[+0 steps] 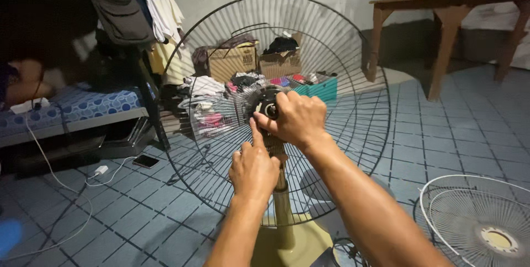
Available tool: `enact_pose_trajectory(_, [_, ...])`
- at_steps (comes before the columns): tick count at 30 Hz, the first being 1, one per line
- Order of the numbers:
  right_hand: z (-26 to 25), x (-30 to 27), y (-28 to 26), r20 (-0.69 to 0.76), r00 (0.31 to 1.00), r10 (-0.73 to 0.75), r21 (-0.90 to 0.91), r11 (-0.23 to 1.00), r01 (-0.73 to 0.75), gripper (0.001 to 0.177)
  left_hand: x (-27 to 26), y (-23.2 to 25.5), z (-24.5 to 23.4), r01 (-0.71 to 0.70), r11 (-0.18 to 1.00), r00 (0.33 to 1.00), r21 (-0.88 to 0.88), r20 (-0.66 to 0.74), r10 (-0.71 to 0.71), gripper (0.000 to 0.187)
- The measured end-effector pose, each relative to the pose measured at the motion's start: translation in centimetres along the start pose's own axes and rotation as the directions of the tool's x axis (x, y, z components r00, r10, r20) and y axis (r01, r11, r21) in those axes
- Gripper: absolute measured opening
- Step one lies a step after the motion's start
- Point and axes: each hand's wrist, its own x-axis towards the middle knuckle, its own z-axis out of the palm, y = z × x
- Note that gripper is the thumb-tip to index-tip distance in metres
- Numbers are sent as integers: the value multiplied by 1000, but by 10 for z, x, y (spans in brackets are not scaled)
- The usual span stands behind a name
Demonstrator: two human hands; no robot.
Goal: The person assembles a standing fan by hand. They first secure the front wire cage to the fan stand, then attach the three-blade fan rotor to the central hub, aligning it with the motor shaft.
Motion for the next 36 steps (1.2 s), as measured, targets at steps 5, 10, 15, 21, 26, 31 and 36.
enact_pose_trajectory(5, [-33, 2, 0, 194, 981, 23, 44, 999, -32, 73, -8, 5, -3, 43, 999, 999, -30, 24, -43, 106])
enact_pose_trajectory(10, [-66, 13, 6, 405, 914, -3, 97, 994, -39, 74, -12, 10, -15, 46, 999, 998, -16, 41, -46, 105])
enact_pose_trajectory(15, [-70, 21, 5, 412, 906, -101, 166, 985, 34, 77, -12, 10, -18, 5, 999, 999, 53, 40, -7, 106])
enact_pose_trajectory(21, [-61, 27, 2, 412, 894, -174, 226, 970, 85, 68, -10, 5, -17, 6, 996, 997, 85, 76, -13, 101])
enact_pose_trajectory(26, [-57, 29, 1, 496, 857, -141, 169, 984, 64, 62, -10, 0, -5, -26, 998, 1000, 62, 14, 25, 95])
enact_pose_trajectory(31, [-57, 34, 4, 520, 840, -157, 150, 984, 91, 69, -7, 3, 0, -30, 998, 998, 48, -54, 33, 91])
enact_pose_trajectory(36, [-54, 34, 20, 553, 794, -253, 235, 961, 143, 70, -10, 9, -8, 28, 999, 999, 28, -33, -27, 95])
